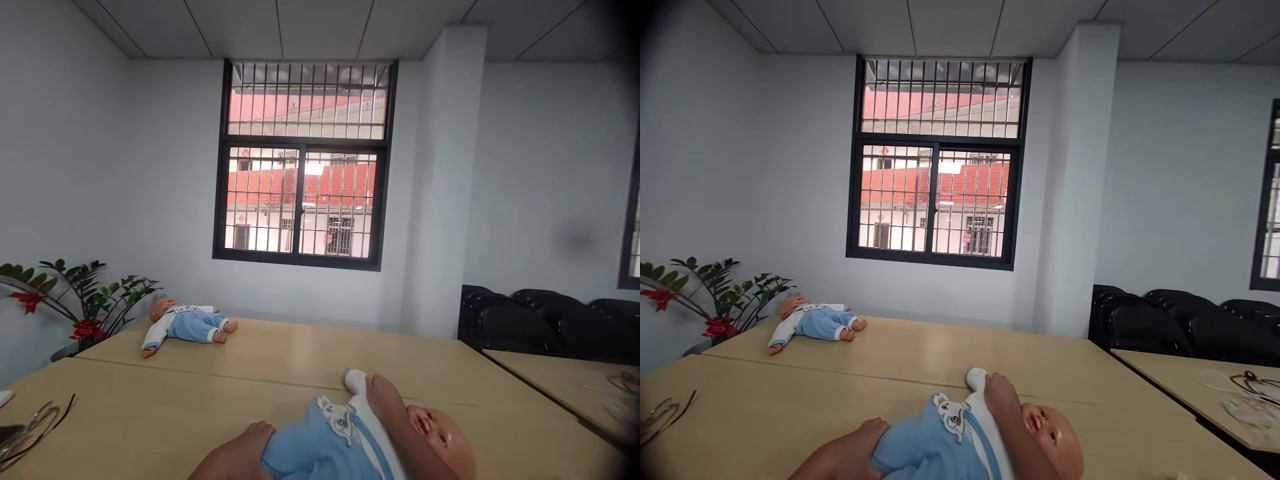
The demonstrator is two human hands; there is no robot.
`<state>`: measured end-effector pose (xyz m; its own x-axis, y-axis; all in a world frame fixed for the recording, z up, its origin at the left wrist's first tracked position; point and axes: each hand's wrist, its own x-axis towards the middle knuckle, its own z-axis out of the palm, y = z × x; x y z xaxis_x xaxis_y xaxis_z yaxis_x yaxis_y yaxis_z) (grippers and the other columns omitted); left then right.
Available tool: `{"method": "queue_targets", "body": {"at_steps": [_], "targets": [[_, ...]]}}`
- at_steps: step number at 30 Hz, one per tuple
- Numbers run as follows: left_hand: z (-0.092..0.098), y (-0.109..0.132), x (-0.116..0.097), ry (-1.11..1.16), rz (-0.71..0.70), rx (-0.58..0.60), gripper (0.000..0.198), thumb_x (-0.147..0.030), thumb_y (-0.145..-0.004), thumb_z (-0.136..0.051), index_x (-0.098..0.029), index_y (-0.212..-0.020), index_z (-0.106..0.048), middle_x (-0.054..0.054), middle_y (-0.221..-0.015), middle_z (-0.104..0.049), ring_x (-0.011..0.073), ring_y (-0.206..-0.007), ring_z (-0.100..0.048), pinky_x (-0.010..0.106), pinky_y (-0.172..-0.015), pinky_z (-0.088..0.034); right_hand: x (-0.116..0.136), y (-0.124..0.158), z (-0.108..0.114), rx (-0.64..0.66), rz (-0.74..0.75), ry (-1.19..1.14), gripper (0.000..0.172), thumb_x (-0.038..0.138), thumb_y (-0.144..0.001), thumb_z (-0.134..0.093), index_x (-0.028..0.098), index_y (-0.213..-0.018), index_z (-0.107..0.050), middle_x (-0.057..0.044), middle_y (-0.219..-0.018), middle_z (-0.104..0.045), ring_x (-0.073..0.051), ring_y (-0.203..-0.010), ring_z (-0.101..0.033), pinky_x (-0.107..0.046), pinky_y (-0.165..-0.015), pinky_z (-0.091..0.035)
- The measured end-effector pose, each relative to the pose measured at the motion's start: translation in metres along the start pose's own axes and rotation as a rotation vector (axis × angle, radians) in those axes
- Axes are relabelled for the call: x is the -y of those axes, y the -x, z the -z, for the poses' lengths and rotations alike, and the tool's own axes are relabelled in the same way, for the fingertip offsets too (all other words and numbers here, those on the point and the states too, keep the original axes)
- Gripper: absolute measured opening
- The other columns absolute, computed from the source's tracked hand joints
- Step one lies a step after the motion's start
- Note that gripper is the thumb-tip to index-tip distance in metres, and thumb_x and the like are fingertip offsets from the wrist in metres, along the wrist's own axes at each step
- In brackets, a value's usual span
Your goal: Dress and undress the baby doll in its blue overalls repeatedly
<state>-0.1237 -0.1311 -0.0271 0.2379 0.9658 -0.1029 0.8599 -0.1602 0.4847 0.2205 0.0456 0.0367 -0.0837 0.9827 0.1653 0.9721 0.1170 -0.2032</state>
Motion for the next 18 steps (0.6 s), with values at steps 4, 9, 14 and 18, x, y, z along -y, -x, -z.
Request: {"method": "queue_targets", "body": {"at_steps": [4, 9, 14, 18], "targets": [[-0.005, 0.023, 0.029, 0.021, 0.079, -0.092, 0.071, -0.049, -0.066, -0.074, -0.018, -0.129, -0.064, 0.015, -0.134, -0.062, 0.0357, -0.128, -0.056, 0.041, -0.111, -0.042, -0.024, -0.004, 0.007, 0.01, -0.033, 0.034, 0.056, 0.025, -0.107, -0.025, -0.001, -0.117, -0.073, -0.028, -0.12, -0.073, -0.033, -0.115, -0.072, -0.038, -0.096, -0.051], [0.0, 0.061, 0.069, 0.093, 0.118, -0.188, 0.059, -0.037, -0.073, -0.062, -0.019, -0.13, -0.066, 0.012, -0.132, -0.066, 0.0316, -0.127, -0.058, 0.036, -0.112, -0.041, -0.06, -0.009, 0.018, 0.024, -0.095, 0.072, 0.057, 0.026, -0.107, -0.024, -0.001, -0.12, -0.072, -0.029, -0.123, -0.072, -0.034, -0.117, -0.071, -0.04, -0.097, -0.051], [0.006, 0.093, 0.096, 0.243, 0.17, -0.348, 0.038, -0.03, -0.075, -0.051, -0.022, -0.106, -0.071, 0.005, -0.112, -0.074, 0.0288, -0.111, -0.067, 0.034, -0.104, -0.048, -0.081, -0.009, 0.028, 0.019, -0.106, 0.103, 0.057, 0.027, -0.107, -0.025, 0.0, -0.116, -0.074, -0.028, -0.121, -0.073, -0.033, -0.115, -0.072, -0.04, -0.097, -0.051], [0.003, 0.104, 0.104, 0.362, 0.18, -0.527, 0.031, -0.035, -0.079, -0.048, -0.023, -0.094, -0.073, 0.003, -0.102, -0.077, 0.0286, -0.104, -0.07, 0.034, -0.098, -0.053, -0.077, -0.005, 0.036, 0.009, -0.068, 0.13, 0.054, 0.028, -0.107, -0.027, 0.004, -0.112, -0.075, -0.026, -0.119, -0.074, -0.032, -0.114, -0.072, -0.039, -0.095, -0.051]]}}
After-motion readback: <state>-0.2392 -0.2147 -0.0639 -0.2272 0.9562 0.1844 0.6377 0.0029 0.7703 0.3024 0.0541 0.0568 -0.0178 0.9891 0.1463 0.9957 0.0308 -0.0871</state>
